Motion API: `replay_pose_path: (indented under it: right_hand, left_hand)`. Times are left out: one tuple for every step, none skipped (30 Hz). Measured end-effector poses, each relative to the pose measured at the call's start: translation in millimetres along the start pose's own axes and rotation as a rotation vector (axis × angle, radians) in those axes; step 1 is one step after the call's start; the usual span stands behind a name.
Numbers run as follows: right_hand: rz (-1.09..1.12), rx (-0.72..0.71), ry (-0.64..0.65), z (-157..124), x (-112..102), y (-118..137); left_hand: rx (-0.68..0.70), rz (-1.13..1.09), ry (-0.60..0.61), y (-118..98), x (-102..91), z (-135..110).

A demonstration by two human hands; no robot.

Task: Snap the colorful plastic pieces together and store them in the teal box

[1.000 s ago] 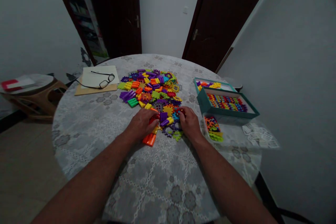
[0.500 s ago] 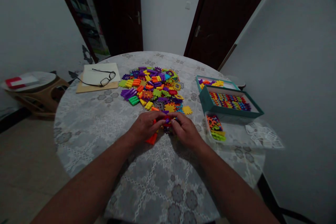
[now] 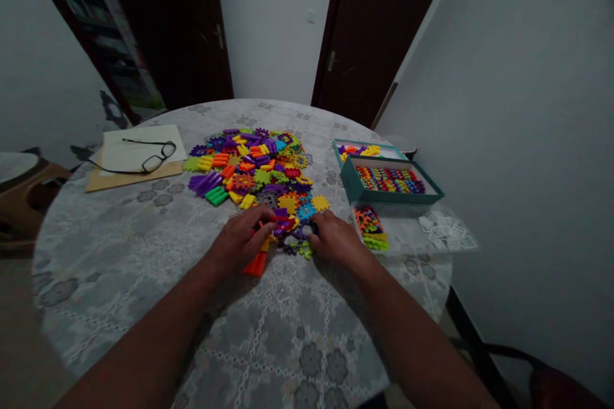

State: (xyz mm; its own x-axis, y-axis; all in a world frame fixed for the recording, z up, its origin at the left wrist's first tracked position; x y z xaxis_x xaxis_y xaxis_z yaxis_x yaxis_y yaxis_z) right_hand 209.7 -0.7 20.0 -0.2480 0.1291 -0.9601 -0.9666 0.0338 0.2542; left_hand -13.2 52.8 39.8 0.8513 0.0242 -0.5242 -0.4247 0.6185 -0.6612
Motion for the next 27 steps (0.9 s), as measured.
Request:
replay_pose_path:
  right_hand:
    - [0.029, 0.006, -0.003, 1.8, 0.5, -1.4]
    - [0.055, 0.012, -0.006, 3.4, 1.5, -3.2]
    - [0.076, 0.019, -0.007, 4.8, 2.9, -5.3]
    - [0.089, 0.028, -0.009, 5.9, 4.4, -7.5]
    - [0.095, 0.037, -0.013, 6.5, 5.8, -9.7]
    - [0.096, 0.046, -0.021, 6.7, 6.9, -11.7]
    - [0.097, 0.050, -0.032, 6.5, 7.6, -13.2]
    - [0.098, 0.046, -0.045, 6.0, 8.0, -14.0]
    - [0.104, 0.035, -0.059, 5.2, 8.2, -14.4]
    - [0.113, 0.021, -0.072, 4.4, 8.2, -14.4]
    - [0.127, 0.006, -0.084, 3.7, 8.2, -14.4]
    - [0.141, -0.004, -0.091, 3.1, 8.4, -14.8]
    - [0.152, -0.009, -0.094, 2.7, 8.8, -15.4]
    - [0.162, -0.010, -0.091, 2.7, 9.4, -16.4]
    - [0.173, -0.011, -0.085, 2.8, 10.3, -17.3]
    - [0.184, -0.016, -0.079, 3.0, 11.2, -18.0]
    - [0.196, -0.023, -0.076, 3.4, 12.0, -18.5]
    - [0.211, -0.031, -0.079, 3.9, 12.5, -18.8]
    - [0.227, -0.037, -0.087, 4.4, 12.8, -19.2]
    - [0.245, -0.040, -0.098, 4.9, 12.9, -19.5]
    - [0.263, -0.041, -0.111, 5.3, 13.0, -19.7]
    - [0.277, -0.040, -0.122, 5.8, 13.1, -19.8]
    - [0.288, -0.041, -0.133, 6.3, 13.0, -19.8]
    - [0.294, -0.043, -0.142, 6.9, 12.7, -19.7]
    - [0.295, -0.047, -0.150, 7.7, 12.2, -19.7]
    - [0.295, -0.050, -0.157, 8.7, 11.3, -20.0]
    - [0.294, -0.051, -0.166, 10.0, 10.1, -21.0]
  left_hand:
    - [0.023, -0.005, 0.015, -0.5, 1.8, -0.5]
    - [0.049, -0.012, 0.026, -1.1, 3.4, -1.2]
    - [0.074, -0.020, 0.039, -1.8, 5.0, -1.9]
    - [0.095, -0.026, 0.051, -2.4, 6.3, -2.6]
    - [0.111, -0.030, 0.063, -3.2, 7.3, -3.3]
    - [0.121, -0.034, 0.071, -3.9, 7.9, -3.8]
    - [0.124, -0.034, 0.075, -4.5, 8.0, -4.2]
    - [0.122, -0.030, 0.078, -4.8, 7.9, -4.4]
    - [0.116, -0.023, 0.079, -4.9, 7.6, -4.5]
    - [0.109, -0.014, 0.079, -4.8, 7.2, -4.4]
    - [0.101, -0.004, 0.076, -4.4, 6.9, -4.4]
    - [0.093, 0.007, 0.073, -3.7, 6.6, -4.3]
    - [0.089, 0.014, 0.069, -3.0, 6.5, -4.2]
    - [0.088, 0.019, 0.061, -2.3, 6.2, -4.1]
    - [0.089, 0.022, 0.052, -1.6, 6.0, -4.1]
    - [0.089, 0.025, 0.046, -1.0, 5.9, -4.1]
    - [0.089, 0.028, 0.042, -0.4, 6.0, -4.2]
    - [0.088, 0.029, 0.040, 0.0, 6.1, -4.3]
    - [0.085, 0.031, 0.038, 0.4, 6.1, -4.3]
    - [0.081, 0.031, 0.033, 0.6, 6.0, -4.3]
    - [0.078, 0.032, 0.027, 0.6, 5.7, -4.1]
    - [0.074, 0.032, 0.022, 0.6, 5.5, -3.9]
    - [0.070, 0.033, 0.020, 0.4, 5.5, -3.8]
    - [0.069, 0.033, 0.020, 0.1, 5.6, -3.7]
    - [0.070, 0.032, 0.021, -0.2, 5.7, -3.6]
    - [0.073, 0.029, 0.022, -0.7, 5.9, -3.7]
    - [0.076, 0.025, 0.024, -1.1, 6.1, -3.8]
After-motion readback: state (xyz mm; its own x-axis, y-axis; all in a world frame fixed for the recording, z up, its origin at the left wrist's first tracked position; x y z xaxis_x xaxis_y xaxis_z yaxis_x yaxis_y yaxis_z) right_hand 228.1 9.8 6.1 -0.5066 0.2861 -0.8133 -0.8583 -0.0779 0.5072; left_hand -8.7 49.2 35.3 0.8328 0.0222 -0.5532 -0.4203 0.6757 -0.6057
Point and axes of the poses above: each hand's wrist, its own z-axis towards the middle knuckle, its own x-axis out of the palm, y = z × x, the point moved 6 cm from there along z, towards the middle knuckle, and after that the axes turned 15 degrees about -y, right-handed, at the moved point
